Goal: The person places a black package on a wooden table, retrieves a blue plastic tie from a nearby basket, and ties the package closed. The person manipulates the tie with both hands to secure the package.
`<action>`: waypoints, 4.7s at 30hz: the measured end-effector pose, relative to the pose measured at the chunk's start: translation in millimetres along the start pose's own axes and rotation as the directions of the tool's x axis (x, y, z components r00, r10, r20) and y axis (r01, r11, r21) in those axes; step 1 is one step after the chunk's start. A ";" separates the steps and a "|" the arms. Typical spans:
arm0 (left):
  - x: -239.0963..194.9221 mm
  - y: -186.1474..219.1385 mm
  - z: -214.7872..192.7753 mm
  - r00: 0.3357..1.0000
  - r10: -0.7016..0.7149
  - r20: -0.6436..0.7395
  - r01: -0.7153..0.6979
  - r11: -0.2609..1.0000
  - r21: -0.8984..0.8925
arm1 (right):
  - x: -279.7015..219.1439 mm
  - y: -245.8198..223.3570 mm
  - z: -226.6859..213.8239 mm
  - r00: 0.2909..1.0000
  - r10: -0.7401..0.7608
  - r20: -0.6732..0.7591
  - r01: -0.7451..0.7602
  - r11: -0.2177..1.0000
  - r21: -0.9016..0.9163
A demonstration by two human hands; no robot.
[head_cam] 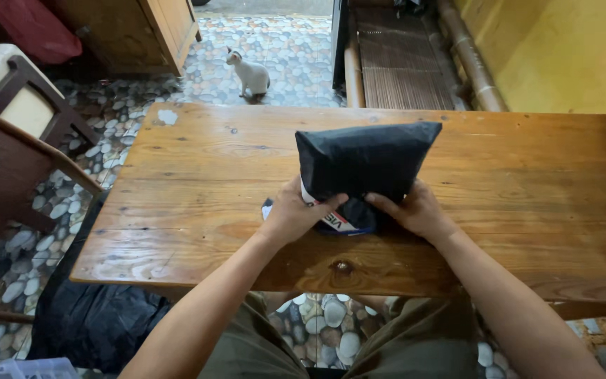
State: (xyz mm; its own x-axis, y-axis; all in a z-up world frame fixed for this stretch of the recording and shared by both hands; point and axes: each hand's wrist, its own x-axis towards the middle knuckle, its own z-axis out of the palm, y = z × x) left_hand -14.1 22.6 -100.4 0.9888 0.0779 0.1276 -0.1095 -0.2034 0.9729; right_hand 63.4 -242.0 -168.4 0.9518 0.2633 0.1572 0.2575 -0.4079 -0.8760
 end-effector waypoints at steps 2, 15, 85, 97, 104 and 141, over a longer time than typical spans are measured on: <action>6.3 -6.7 5.6 1.000 -0.020 -0.016 0.020 0.999 -0.050 | 1.4 -20.4 3.3 0.999 0.018 -0.036 -0.018 1.000 -0.017; 18.6 63.6 32.7 0.937 -0.198 -0.289 -0.112 0.611 -0.784 | 6.2 -131.9 12.1 0.957 0.211 -0.198 -0.018 0.727 0.686; 36.4 84.6 -7.5 0.566 0.780 0.265 -0.808 0.461 0.368 | 1.2 -196.3 -87.2 0.558 -0.699 0.448 0.772 0.238 -0.590; 35.6 79.3 -3.3 0.586 0.796 0.151 -0.808 0.561 0.181 | 2.5 -198.8 -75.1 0.676 -0.628 0.386 0.701 0.388 -0.598; 29.8 81.7 -1.7 0.588 0.799 0.124 -0.807 0.568 0.164 | -0.7 -200.9 -69.6 0.764 -0.573 0.297 0.618 0.517 -0.592; 16.4 95.7 -3.0 0.327 0.891 0.315 -0.742 0.036 0.669 | -11.1 -206.0 -68.7 0.573 -0.707 0.413 0.714 0.184 -0.676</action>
State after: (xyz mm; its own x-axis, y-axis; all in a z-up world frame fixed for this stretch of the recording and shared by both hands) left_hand -8.6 7.4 -4.6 0.2579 -0.4630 0.8480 -0.6696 -0.7184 -0.1886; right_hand 11.3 -221.0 41.6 0.2948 0.8009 0.5213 0.8395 -0.4776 0.2591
